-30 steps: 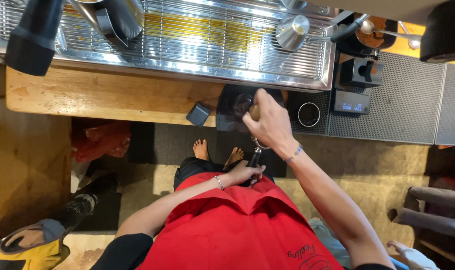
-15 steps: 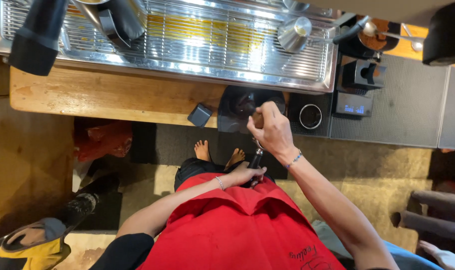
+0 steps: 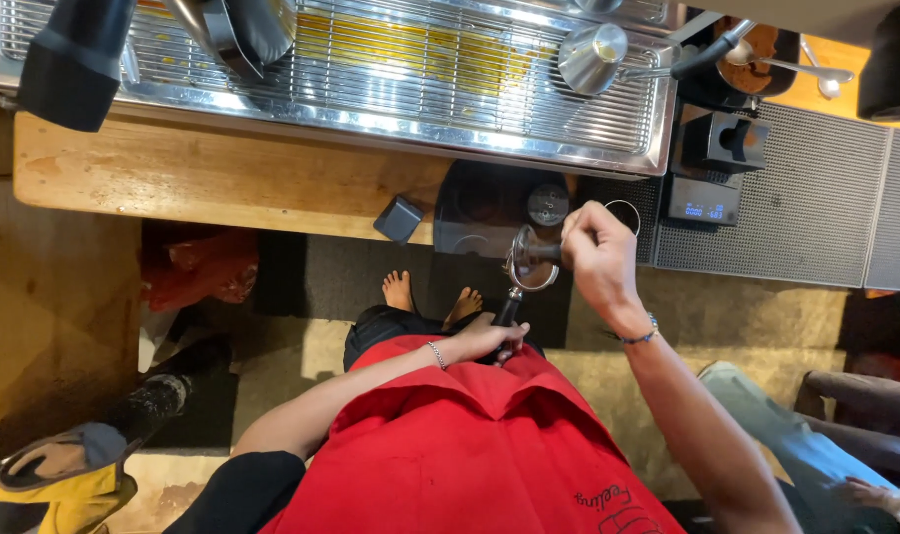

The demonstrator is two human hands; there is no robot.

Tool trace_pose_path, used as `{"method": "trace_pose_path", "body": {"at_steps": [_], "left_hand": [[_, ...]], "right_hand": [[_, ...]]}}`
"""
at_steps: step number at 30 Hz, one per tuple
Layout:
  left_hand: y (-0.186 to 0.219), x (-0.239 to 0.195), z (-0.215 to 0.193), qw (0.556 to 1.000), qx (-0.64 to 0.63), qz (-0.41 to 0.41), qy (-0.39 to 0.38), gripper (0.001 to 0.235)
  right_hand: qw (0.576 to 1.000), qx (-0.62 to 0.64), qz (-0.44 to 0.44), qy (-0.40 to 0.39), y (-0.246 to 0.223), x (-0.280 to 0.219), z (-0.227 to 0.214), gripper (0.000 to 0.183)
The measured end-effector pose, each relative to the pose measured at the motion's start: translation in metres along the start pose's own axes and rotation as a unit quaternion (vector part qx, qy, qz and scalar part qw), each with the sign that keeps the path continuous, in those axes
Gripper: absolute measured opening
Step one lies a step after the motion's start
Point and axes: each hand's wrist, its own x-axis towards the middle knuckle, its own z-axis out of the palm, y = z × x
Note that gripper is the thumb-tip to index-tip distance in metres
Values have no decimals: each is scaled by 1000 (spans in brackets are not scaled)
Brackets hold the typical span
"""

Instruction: The person scoops ground coffee into a portafilter basket placed on a digital scale, then uses a tamper to press the grounds flat. They wipe the portafilter with a cloth and repeat the process of filling and tamping the coffee grounds.

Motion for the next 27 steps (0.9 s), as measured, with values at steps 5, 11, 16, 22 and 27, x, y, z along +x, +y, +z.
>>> {"method": "trace_pose_path", "body": {"at_steps": [5, 11, 16, 22, 27], "left_hand": [[-19, 20, -2, 1000, 12, 4, -5, 31], [-35, 32, -4, 1000, 4, 24, 4, 35], [-45, 42, 0, 999, 13, 39, 13, 35], [-46, 46, 5, 999, 17, -3, 40, 30], [-43, 38, 11, 999, -7, -16, 28, 34]], "right_hand": [[913, -342, -217, -53, -27, -15, 8, 15], [821, -392, -384, -155, -29, -3, 10, 8], [803, -352, -426, -225, -12, 3, 10, 6], [867, -449, -212, -40, 10, -19, 43, 9], [922, -384, 38, 23, -23, -23, 42, 22]]}}
